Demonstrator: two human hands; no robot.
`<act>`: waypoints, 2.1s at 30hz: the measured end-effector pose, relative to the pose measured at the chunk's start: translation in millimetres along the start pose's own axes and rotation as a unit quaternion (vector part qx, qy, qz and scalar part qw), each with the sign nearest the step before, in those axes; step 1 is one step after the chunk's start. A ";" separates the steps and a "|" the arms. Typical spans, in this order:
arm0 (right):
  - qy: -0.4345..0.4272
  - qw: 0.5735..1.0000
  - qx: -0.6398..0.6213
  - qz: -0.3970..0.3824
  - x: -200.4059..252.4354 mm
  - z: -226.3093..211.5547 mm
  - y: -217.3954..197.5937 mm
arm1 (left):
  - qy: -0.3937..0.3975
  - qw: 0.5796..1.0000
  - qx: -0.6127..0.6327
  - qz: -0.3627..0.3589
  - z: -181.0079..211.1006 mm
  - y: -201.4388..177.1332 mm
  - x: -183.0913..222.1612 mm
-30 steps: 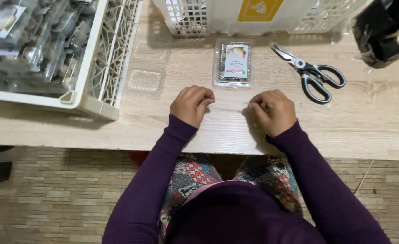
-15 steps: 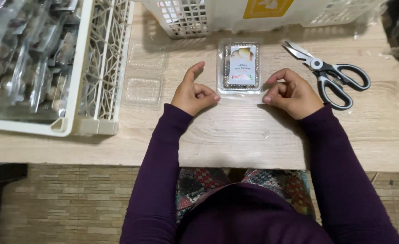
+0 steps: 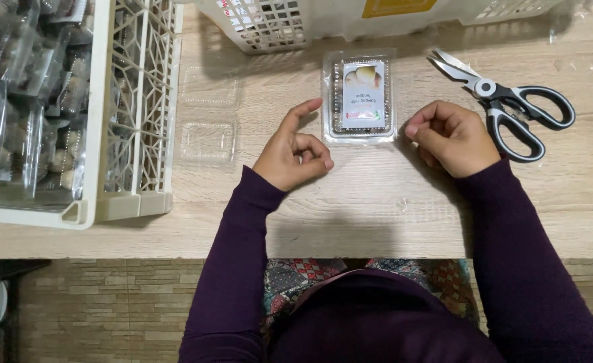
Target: Manually packaging food items by applying labels to plastic containers and sealing them with tape.
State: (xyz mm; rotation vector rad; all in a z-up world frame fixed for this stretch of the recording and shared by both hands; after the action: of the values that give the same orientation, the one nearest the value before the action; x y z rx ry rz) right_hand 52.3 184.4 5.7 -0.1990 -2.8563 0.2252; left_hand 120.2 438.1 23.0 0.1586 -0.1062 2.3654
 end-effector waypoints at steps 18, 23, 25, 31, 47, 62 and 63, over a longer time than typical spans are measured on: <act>-0.016 0.999 0.019 -0.035 4.8 -2.6 10.7 | -0.011 1.000 0.007 -0.007 -3.6 -0.1 -0.1; -0.028 0.999 0.006 -0.035 2.4 0.9 5.8 | -0.029 0.999 -0.021 0.030 -0.6 -3.3 -0.1; -0.035 0.999 0.001 -0.036 0.3 3.9 6.6 | -0.035 0.998 -0.026 0.041 -2.6 -4.6 -1.6; -0.031 0.999 0.027 -0.023 1.9 -3.0 12.0 | -0.052 0.995 -0.025 0.084 -3.9 -11.6 -4.0; -0.031 0.997 0.038 0.052 3.7 2.3 13.6 | -0.054 0.989 -0.036 0.133 0.5 -13.5 -5.8; -0.003 0.995 0.079 0.060 0.9 1.7 11.8 | -0.065 0.985 -0.040 0.152 0.3 -13.0 -4.9; 0.005 0.994 0.088 0.060 1.1 1.2 11.9 | -0.064 0.985 -0.046 0.154 0.1 -13.5 -4.9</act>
State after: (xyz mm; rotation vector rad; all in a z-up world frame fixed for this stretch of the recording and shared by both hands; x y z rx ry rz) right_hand 52.2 196.0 2.9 -0.3359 -2.7969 0.4948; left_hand 133.1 444.4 22.8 0.2665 -0.3237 2.6511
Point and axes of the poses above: each hand's wrist, its own x-axis away from the middle knuckle, its own y-axis out of the palm, z = x × y, the point moved 7 cm from there along -x, towards the middle knuckle, and after that the axes turned 1 degree about y, right-handed, at the moved point
